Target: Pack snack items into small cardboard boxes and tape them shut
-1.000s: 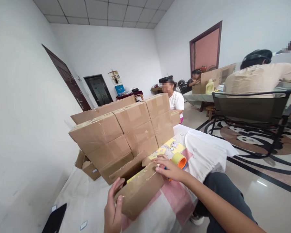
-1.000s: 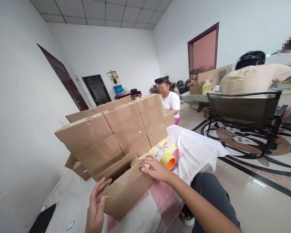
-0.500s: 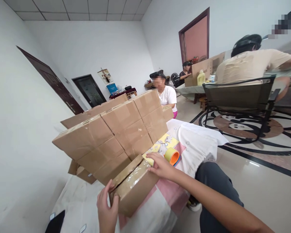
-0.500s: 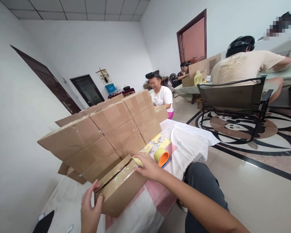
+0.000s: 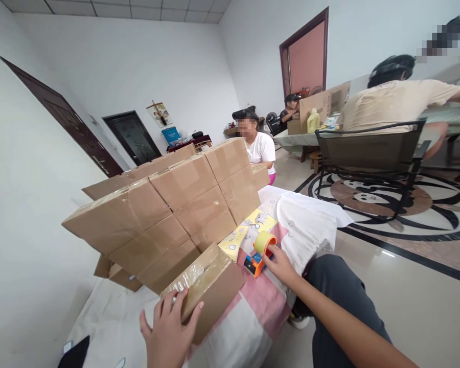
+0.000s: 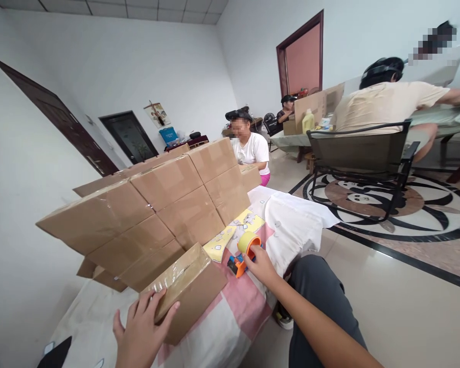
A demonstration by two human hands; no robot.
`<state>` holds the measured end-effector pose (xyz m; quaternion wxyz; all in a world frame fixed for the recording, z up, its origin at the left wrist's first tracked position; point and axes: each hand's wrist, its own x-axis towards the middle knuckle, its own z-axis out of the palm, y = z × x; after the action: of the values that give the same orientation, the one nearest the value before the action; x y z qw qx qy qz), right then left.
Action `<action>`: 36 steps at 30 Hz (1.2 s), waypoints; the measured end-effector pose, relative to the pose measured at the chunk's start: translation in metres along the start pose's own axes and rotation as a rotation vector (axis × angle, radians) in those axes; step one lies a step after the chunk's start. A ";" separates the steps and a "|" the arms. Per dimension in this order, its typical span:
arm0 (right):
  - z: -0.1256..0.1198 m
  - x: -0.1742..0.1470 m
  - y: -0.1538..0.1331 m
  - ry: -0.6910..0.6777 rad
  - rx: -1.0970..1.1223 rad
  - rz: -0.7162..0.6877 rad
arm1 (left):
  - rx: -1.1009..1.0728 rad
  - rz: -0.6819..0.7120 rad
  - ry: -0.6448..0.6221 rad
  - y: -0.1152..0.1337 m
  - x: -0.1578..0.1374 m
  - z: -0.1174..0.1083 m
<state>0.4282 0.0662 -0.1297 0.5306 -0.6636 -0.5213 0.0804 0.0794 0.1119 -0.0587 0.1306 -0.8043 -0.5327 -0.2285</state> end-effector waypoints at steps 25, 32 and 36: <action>0.005 -0.048 -0.032 0.153 0.379 -0.258 | -0.744 0.135 0.135 0.120 -0.052 0.040; 0.001 -0.073 -0.029 0.281 0.332 -0.488 | -1.159 -0.295 -0.041 0.183 -0.078 0.051; -0.009 -0.064 -0.029 0.130 0.372 -0.584 | -1.149 -0.445 0.041 0.195 -0.090 0.051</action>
<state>0.3878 0.0078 -0.1322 0.6750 -0.3821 -0.6307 -0.0237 0.2399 -0.0146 -0.1419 -0.3640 -0.6110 -0.4770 -0.5163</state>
